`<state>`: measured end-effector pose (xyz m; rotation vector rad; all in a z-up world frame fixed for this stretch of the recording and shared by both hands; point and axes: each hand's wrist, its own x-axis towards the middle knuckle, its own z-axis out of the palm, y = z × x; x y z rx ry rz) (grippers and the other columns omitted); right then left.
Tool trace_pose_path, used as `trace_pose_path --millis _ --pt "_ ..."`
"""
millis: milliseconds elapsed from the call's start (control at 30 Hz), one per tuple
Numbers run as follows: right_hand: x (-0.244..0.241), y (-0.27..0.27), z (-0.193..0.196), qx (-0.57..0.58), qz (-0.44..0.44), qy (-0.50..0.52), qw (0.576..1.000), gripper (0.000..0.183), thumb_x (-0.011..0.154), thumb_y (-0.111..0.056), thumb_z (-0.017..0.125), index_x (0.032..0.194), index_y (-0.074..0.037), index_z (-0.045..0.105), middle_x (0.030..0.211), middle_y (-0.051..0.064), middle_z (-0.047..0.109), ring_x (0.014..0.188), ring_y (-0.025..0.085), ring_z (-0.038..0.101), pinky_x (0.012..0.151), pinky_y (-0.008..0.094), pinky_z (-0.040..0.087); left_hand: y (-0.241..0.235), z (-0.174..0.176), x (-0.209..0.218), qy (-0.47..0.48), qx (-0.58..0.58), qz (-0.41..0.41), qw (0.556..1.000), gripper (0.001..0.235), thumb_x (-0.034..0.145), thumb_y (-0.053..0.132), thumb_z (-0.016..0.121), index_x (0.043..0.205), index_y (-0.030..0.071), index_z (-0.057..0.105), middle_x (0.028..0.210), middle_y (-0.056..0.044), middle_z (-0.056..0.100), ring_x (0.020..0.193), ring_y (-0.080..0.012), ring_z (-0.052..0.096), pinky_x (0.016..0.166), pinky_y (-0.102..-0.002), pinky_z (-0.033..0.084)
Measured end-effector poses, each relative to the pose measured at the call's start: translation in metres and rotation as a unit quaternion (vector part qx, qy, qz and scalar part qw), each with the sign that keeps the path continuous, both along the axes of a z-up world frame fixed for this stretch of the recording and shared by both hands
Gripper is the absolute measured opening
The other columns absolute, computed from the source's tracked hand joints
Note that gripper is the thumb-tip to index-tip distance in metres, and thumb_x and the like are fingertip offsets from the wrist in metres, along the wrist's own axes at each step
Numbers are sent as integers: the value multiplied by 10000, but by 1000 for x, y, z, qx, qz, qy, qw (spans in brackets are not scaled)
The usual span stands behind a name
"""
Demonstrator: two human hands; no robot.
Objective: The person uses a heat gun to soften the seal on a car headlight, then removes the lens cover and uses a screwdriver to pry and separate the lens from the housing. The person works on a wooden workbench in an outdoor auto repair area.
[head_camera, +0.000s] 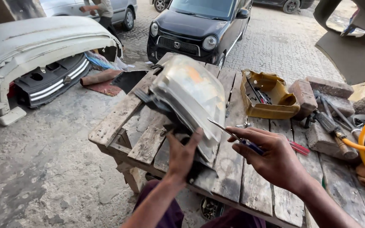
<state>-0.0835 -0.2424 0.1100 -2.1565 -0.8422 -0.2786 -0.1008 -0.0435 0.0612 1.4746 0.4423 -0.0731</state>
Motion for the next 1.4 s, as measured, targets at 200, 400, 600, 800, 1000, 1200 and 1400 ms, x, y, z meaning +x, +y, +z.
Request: trace_pose_path --millis 200,400,600,800,1000,1200,1400 --pt "10 12 16 -102 55 -45 992 392 883 -214 719 1272 -247 746 1017 -31 858 831 119 805 730 284 593 43 41 2 18 -13 -19 1000 1269 750 697 560 1601 138 -199 1723 -125 -45 1607 -321 112 1309 -483 145" --pt "8 18 31 -155 152 -32 976 345 928 -247 658 1253 -201 766 869 -15 777 670 163 739 606 328 544 74 62 -2 23 -14 -27 999 1275 679 662 631 1604 79 -25 1719 -166 70 1574 -348 262 1276 -532 268" --pt "5 19 25 -154 170 -40 973 341 948 -231 632 1262 -181 754 746 -13 699 608 183 680 576 347 517 80 69 -1 26 -26 -18 999 1225 713 624 646 1594 70 -1 1715 -173 66 1568 -357 274 1272 -495 306" --pt "5 19 19 -164 156 -53 973 353 949 -255 631 1280 -199 741 804 -19 724 634 185 716 569 354 532 78 68 0 11 -29 -25 999 1228 681 633 648 1582 68 34 1715 -181 43 1569 -353 281 1262 -505 329" --pt "4 20 17 -133 173 -60 974 334 946 -213 640 1261 -175 742 829 -12 747 654 182 725 598 333 536 74 73 0 -11 -98 12 995 777 746 461 688 1329 89 334 1373 -142 521 1168 -236 613 843 -380 589" --pt "5 19 16 -143 169 -61 973 344 948 -231 637 1274 -195 740 809 -22 726 651 175 716 586 335 531 80 60 3 -15 -91 -6 996 936 729 523 701 1420 68 261 1492 -179 459 1053 -210 630 730 -339 614" --pt "3 22 11 -112 167 -45 979 328 934 -217 661 1243 -165 758 856 -10 761 680 163 726 615 320 541 80 67 0 -15 -71 -2 997 933 720 531 677 1434 73 288 1508 -148 398 1247 -240 555 900 -375 578"
